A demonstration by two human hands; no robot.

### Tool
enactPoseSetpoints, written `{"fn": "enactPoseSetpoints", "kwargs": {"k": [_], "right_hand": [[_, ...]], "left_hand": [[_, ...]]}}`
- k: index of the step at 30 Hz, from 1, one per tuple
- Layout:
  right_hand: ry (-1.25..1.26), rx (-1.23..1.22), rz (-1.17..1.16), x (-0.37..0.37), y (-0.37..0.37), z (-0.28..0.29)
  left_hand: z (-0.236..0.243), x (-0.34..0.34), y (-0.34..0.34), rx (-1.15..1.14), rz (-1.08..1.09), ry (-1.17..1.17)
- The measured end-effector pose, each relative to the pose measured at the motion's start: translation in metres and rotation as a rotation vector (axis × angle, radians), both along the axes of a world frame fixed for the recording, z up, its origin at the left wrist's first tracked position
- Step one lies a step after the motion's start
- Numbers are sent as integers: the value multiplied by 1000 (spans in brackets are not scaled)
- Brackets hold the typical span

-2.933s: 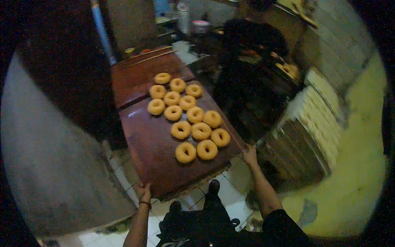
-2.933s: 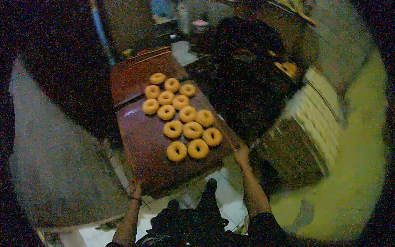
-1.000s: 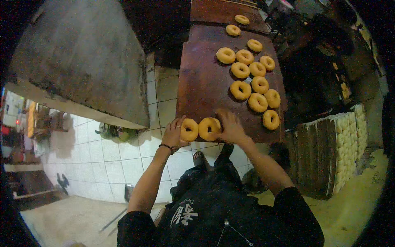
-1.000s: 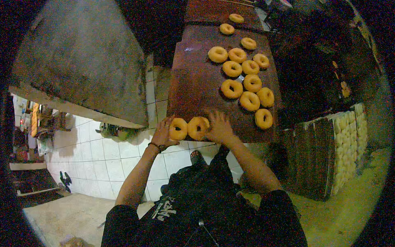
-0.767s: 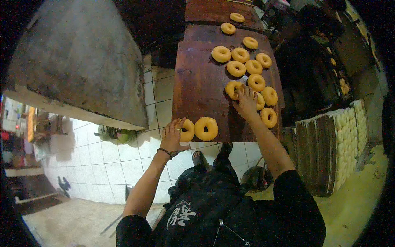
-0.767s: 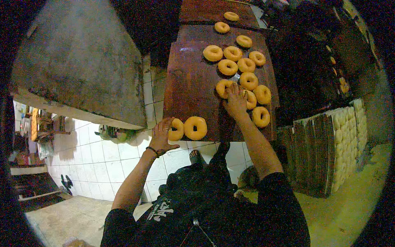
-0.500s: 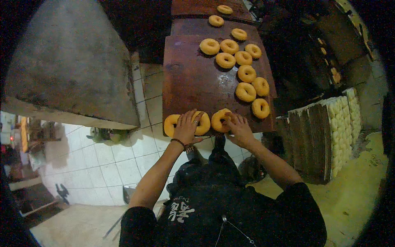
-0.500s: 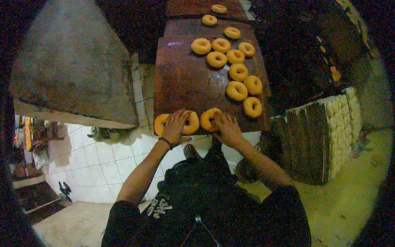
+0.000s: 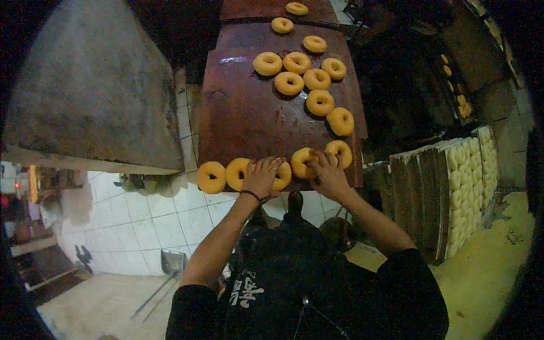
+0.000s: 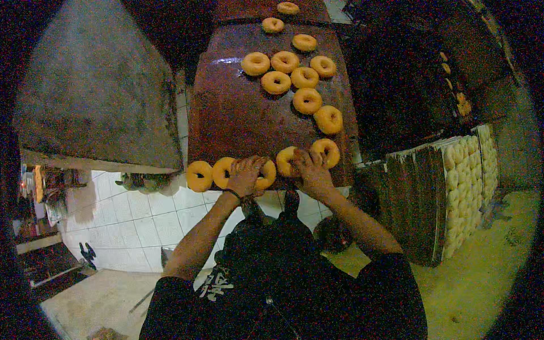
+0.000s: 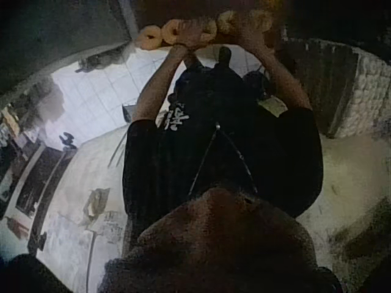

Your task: The person arranges fried donuts on a board, places the board into a storage rack, and then dips donuts into a chocolate glaze and sprinkles.

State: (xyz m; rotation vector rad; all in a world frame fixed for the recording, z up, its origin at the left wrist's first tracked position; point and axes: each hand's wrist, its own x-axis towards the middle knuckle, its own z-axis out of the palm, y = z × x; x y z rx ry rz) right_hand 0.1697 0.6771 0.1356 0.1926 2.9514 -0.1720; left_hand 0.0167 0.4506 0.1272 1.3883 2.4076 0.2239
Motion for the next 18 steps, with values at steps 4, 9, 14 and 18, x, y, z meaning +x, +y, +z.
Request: {"fn": "enactPoseSetpoints", "kwargs": {"k": [4,9,14,18], "right_hand": [[196,-324,-132,14,51,19],[273,-638,-295,27,131,-11],[151,-732,-219,50,110,-2],[406,-536,-586,-26,187,-37]], "left_hand": [[17,16,31,56,-14,24],[1,40,97,16,-105,24],[-8,47,93,-48,-109,6],[12,58,118,-36,-117,-13]]}}
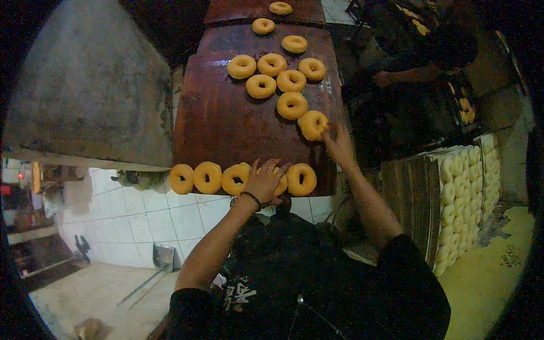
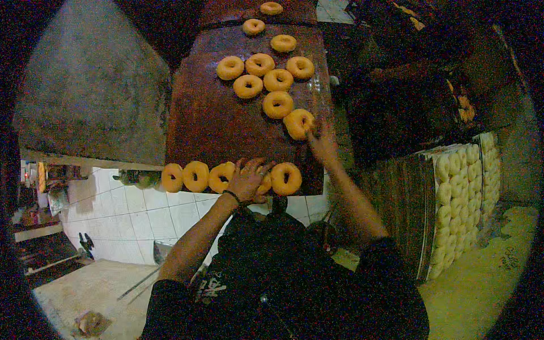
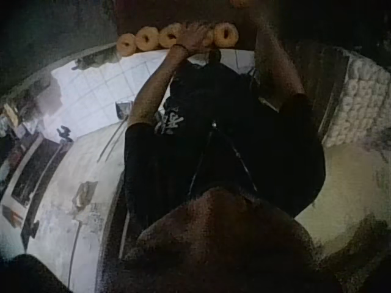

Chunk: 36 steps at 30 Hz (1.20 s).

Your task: The person arranges fried donuts on a board, places the board into a storage rack, and then dips donuts into a chocolate glaze and sprinkles.

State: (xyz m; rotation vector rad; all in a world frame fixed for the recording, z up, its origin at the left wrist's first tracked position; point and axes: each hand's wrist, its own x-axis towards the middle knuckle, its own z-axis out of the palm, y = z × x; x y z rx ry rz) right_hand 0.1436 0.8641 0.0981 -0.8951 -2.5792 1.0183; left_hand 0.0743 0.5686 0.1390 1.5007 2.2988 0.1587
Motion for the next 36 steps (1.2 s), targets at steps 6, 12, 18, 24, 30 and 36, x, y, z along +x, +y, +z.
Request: {"fn": "enactPoseSetpoints", "kwargs": {"k": [6,12,18,24,30,36], "right_hand": [[-124,-197,338,-32,65,-27],[-194,-157,324,109,11,-4],[-65,-349,165,133,-23,2],[-153,-479,-174,109,-51,45],[65,62,-109,42,-44,37],[199,-261,-134,-56,-143,55]], "left_hand": [[-27,35,48,57,-24,126],[-24,31,44,16,-25,59],[-14,16,44,4,-127,30],[13,-41,4,200,17,-174],[-7,-218,1,103,328,93],[-47,-396,62,142,181,486]]}}
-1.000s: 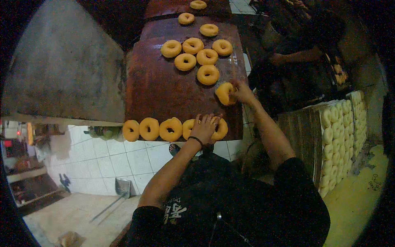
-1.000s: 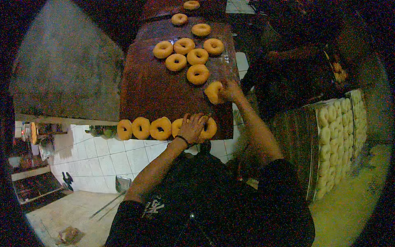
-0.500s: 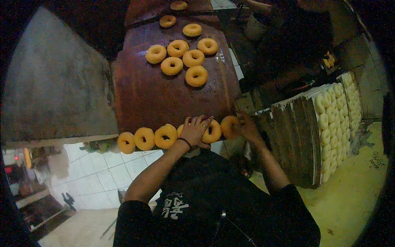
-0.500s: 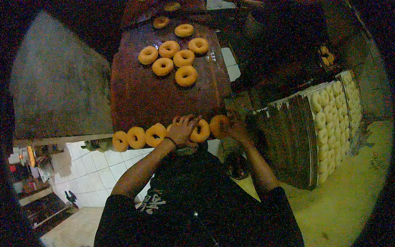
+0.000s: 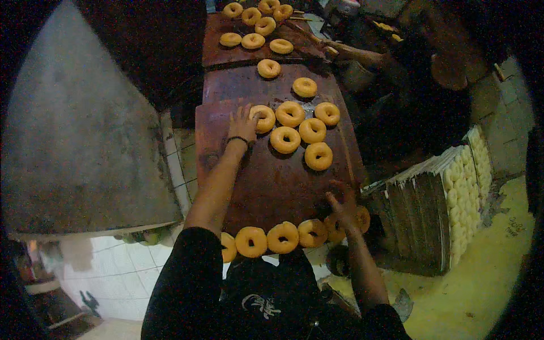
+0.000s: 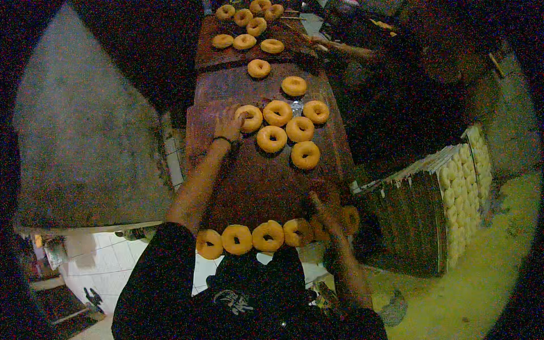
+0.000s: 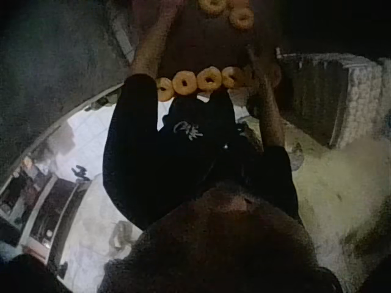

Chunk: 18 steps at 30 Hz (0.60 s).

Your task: The person arranges fried donuts on a board, places the board into a storage rack, and then dips donuts into a chocolate glaze and sprinkles.

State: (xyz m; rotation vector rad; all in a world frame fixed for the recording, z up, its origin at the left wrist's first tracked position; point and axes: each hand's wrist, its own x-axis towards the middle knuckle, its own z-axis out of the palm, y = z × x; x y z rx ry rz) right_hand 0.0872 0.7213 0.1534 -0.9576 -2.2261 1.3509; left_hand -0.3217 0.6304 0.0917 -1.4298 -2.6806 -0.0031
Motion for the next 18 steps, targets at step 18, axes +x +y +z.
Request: {"fn": "enactPoseSetpoints", "kwargs": {"k": [18], "right_hand": [[-556,690,553,-142,-94,-35]], "left_hand": [[18,133,-344,692,391,-1196]]}}
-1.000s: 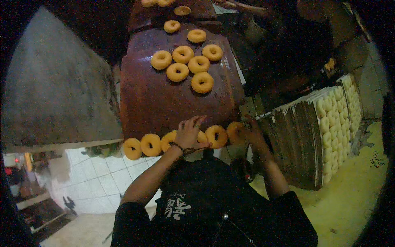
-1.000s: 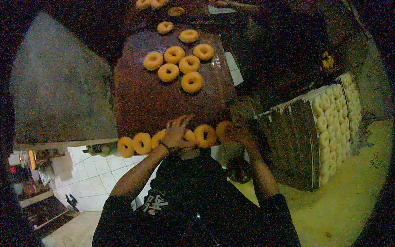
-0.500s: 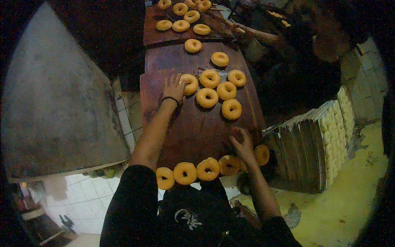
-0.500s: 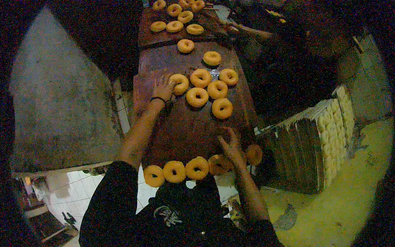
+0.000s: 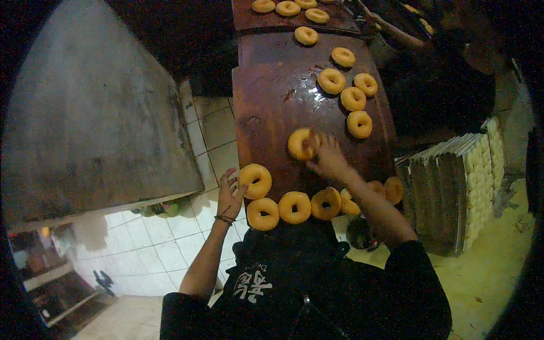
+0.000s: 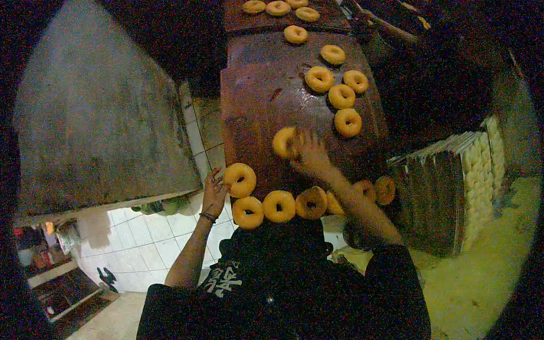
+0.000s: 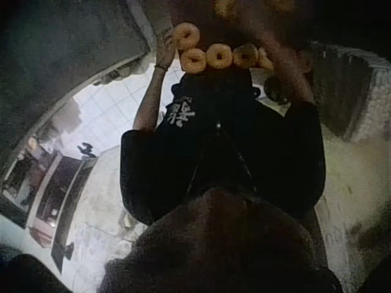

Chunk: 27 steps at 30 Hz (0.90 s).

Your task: The person arranges fried donuts on a board, places the board into a storage rack, and then dips donuts into a chocolate glaze and sprinkles.

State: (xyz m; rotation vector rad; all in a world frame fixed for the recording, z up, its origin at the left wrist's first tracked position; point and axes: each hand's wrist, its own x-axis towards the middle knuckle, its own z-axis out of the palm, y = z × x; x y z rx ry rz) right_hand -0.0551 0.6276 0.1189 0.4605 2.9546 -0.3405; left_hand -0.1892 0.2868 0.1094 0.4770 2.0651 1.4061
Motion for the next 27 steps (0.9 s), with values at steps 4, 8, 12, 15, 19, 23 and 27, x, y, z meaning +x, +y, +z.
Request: {"fn": "enactPoseSetpoints", "kwargs": {"k": [4,8,12,15,19,23,27], "right_hand": [[3,-266,185,14,-40,49],[476,-13,-534,25,111,15],[422,-455,-520,48,189,-9],[282,-665,-334,49,132,-20],[216,-955,-151,43,54,2],[252,260,-418,-7,157,13],[84,259,-233,4,194,5]], "left_hand": [[-52,7,-6,306,321,-607],[-34,7,18,426,372,-738],[-12,3,31,472,391,-735],[-5,1,25,469,416,-671],[-25,10,7,452,503,-694],[-16,7,21,410,584,-717],[-15,12,24,402,545,-713]]}}
